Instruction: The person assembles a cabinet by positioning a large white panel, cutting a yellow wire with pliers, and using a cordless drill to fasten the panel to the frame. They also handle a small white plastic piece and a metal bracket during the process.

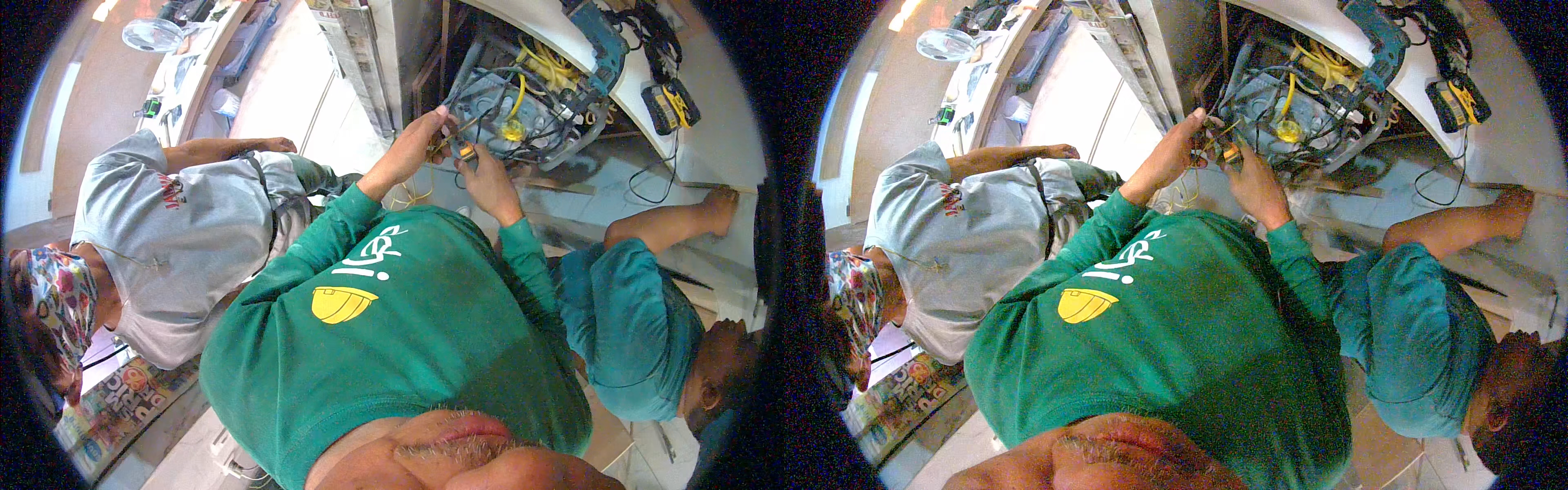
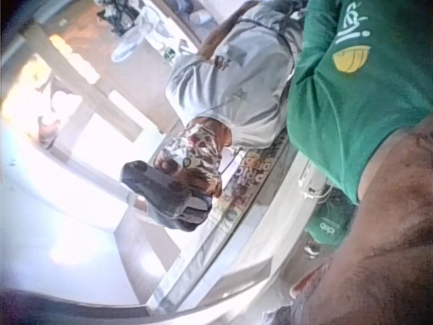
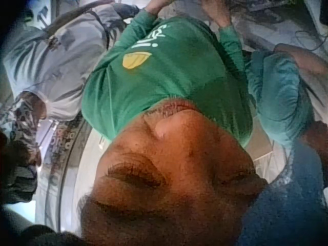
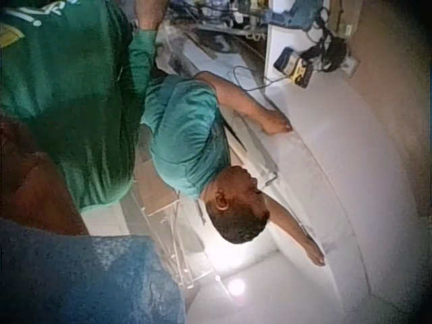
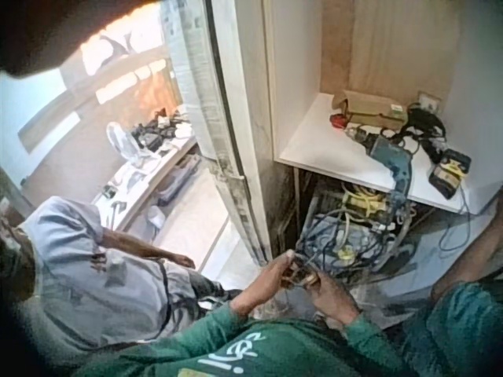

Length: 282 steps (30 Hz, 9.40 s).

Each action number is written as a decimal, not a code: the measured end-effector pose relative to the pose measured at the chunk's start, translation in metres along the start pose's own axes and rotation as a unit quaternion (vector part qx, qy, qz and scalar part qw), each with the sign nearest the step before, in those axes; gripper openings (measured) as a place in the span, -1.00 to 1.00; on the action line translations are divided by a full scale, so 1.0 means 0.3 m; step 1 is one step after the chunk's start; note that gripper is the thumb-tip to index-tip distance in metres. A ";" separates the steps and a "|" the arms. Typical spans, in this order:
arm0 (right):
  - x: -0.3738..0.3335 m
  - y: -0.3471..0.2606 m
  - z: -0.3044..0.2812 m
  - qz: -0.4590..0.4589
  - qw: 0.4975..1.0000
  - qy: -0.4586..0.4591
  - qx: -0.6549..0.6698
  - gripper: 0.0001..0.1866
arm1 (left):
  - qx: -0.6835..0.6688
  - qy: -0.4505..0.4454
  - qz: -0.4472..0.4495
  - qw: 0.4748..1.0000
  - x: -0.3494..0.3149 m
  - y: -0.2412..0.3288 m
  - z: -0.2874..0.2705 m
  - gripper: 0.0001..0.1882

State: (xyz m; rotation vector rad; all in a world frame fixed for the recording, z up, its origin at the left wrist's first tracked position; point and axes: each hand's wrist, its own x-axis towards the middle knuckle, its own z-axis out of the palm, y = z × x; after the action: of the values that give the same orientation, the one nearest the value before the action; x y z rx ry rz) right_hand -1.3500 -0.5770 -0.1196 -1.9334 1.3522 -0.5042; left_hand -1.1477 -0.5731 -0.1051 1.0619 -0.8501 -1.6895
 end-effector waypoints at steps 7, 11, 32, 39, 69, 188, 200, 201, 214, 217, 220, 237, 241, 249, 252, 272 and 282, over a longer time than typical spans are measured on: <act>-0.016 -0.014 -0.037 0.074 0.996 -0.041 -0.022 -0.46 | -0.051 -0.085 -0.017 0.995 0.064 -0.100 -0.054 -0.66; -0.024 0.013 -0.036 0.034 0.999 -0.012 -0.016 -0.42 | 0.027 -0.091 0.000 0.996 0.062 -0.086 -0.039 -0.63; -0.180 0.316 0.206 0.124 0.989 -0.077 -0.007 -0.45 | 0.183 -0.029 -0.119 0.975 0.049 -0.302 0.021 -0.73; -0.241 0.329 0.184 0.159 0.967 -0.193 -0.051 -0.35 | 0.243 -0.090 -0.057 0.964 0.035 -0.493 -0.044 -0.74; -0.240 0.145 -0.046 0.075 0.944 -0.215 -0.241 -0.60 | 0.295 0.046 0.137 0.945 0.063 -0.212 -0.165 -0.65; 1.317 -0.294 -0.333 -0.309 0.934 0.180 -0.015 -0.83 | 0.392 0.605 0.480 0.499 0.636 0.708 -0.192 -0.50; 1.226 -0.276 -0.257 -0.291 0.920 0.260 0.023 -0.68 | 0.402 0.594 0.527 0.456 0.636 0.714 -0.195 -0.51; 1.199 -0.303 -0.254 -0.276 0.930 0.242 0.014 -0.66 | 0.401 0.598 0.525 0.455 0.634 0.708 -0.199 -0.51; 1.233 -0.293 -0.264 -0.294 0.927 0.182 -0.144 -0.58 | 0.417 0.607 0.498 0.458 0.659 0.674 -0.193 -0.44; 1.293 -0.198 -0.314 -0.336 0.905 0.166 -0.200 -0.54 | 0.406 0.614 0.502 0.454 0.667 0.697 -0.177 -0.43; 1.223 -0.244 -0.314 -0.272 0.947 0.168 -0.001 -0.52 | 0.406 0.625 0.480 0.462 0.649 0.697 -0.179 -0.46; 1.288 -0.323 -0.184 -0.434 0.821 0.218 -0.298 -0.71 | 0.399 0.610 0.468 0.500 0.627 0.681 -0.145 -0.46; 1.268 -0.362 -0.275 -0.255 0.959 0.051 -0.115 -0.60 | 0.423 0.586 0.515 0.462 0.588 0.719 -0.114 -0.55; 0.539 -0.173 -0.012 -0.219 0.955 -0.118 0.162 -0.28 | 0.086 0.351 0.370 0.856 0.243 0.525 0.005 -0.64; 0.358 -0.054 0.176 -0.199 0.962 -0.146 0.119 -0.33 | -0.102 0.234 0.288 0.923 0.218 0.363 0.015 -0.63; 0.026 -0.083 -0.761 -0.141 0.933 0.001 0.330 -0.64 | -0.014 0.001 0.332 0.943 0.273 0.272 0.378 -0.07; 0.927 -0.140 -1.412 -0.175 0.891 0.169 0.384 -0.50 | 0.093 0.142 0.345 0.923 0.155 0.165 0.341 -0.07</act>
State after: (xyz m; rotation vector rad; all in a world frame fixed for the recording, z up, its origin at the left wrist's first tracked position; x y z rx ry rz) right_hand -1.5005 -0.9651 0.1726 -1.4356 0.7807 -1.3738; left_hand -1.2334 -0.6254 -0.0348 0.9471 -1.0477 -0.8563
